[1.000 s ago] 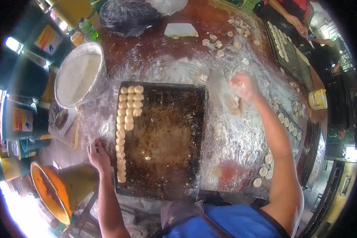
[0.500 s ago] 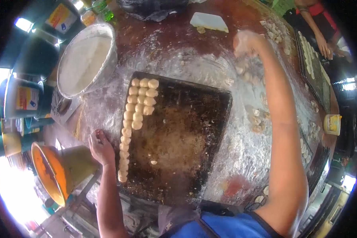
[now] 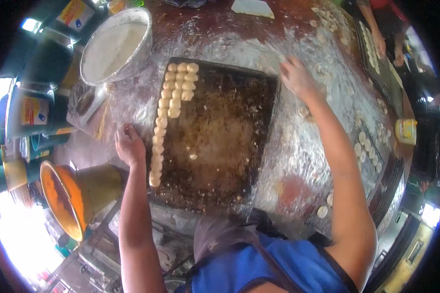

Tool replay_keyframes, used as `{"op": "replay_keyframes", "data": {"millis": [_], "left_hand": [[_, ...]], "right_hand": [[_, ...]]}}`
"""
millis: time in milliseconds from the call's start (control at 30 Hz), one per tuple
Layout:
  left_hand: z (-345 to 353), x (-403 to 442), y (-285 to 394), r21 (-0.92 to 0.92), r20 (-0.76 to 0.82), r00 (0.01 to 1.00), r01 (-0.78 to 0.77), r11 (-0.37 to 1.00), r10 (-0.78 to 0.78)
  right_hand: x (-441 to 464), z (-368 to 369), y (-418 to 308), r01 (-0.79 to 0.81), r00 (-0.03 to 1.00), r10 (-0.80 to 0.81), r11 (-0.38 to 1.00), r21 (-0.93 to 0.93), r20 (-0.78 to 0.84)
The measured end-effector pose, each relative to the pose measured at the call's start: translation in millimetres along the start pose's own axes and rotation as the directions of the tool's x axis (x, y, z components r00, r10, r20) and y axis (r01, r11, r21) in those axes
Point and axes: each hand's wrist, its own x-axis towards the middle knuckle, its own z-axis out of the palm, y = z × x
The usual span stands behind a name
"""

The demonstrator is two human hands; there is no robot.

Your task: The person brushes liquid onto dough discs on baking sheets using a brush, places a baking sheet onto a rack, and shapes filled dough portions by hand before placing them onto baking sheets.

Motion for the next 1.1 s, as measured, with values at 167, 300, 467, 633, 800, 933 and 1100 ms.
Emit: {"op": "replay_keyframes", "data": {"millis": [167,300,467,633,800,933,1100], "left_hand": [[-17.6,-5.1,18.9,0.008,0.102,0.994,0.05,0.999,-0.051],[-26.7,-12.8,-11.1,-0.383,0.242,0.946,-0.11,0.917,0.215],[-89.4,-112.0,-52.8,-0.209,0.178,0.745,-0.61,0.765,0.643],[-112.4,-136.6,-26.4,-0.369,0.061,0.842,-0.481,0.796,0.537],[-110.7,-129.8,-35.6,-0.178,0.061,0.898,-0.419,0.89,0.435],[-123.6,-154.4,39.6,-0.534,-0.185,0.978,-0.184,0.825,0.098],[-109.0,-240.5,169.4,-0.432,0.617,0.582,-0.311,0.847,0.529]], "right_hand": [[-172.9,-54.3,-12.4,-0.403,0.878,0.405,0.913,-0.061,0.255],[-281.1,-69.5,-22.5,-0.354,0.9,0.384,0.92,0.168,-0.208],[-362.7,-133.5,-48.0,-0.585,0.806,0.586,0.766,0.265,0.084],[-346.5,-99.2,-71.0,-0.549,0.831,0.541,0.761,0.346,0.127],[-322.5,-83.2,-54.2,-0.359,0.933,0.35,0.88,0.31,0.086],[-338.5,-70.2,-50.7,-0.098,0.988,0.141,0.883,0.46,-0.06],[-354.7,-45.0,-50.9,0.148,0.987,-0.117,0.925,0.349,-0.11]]}}
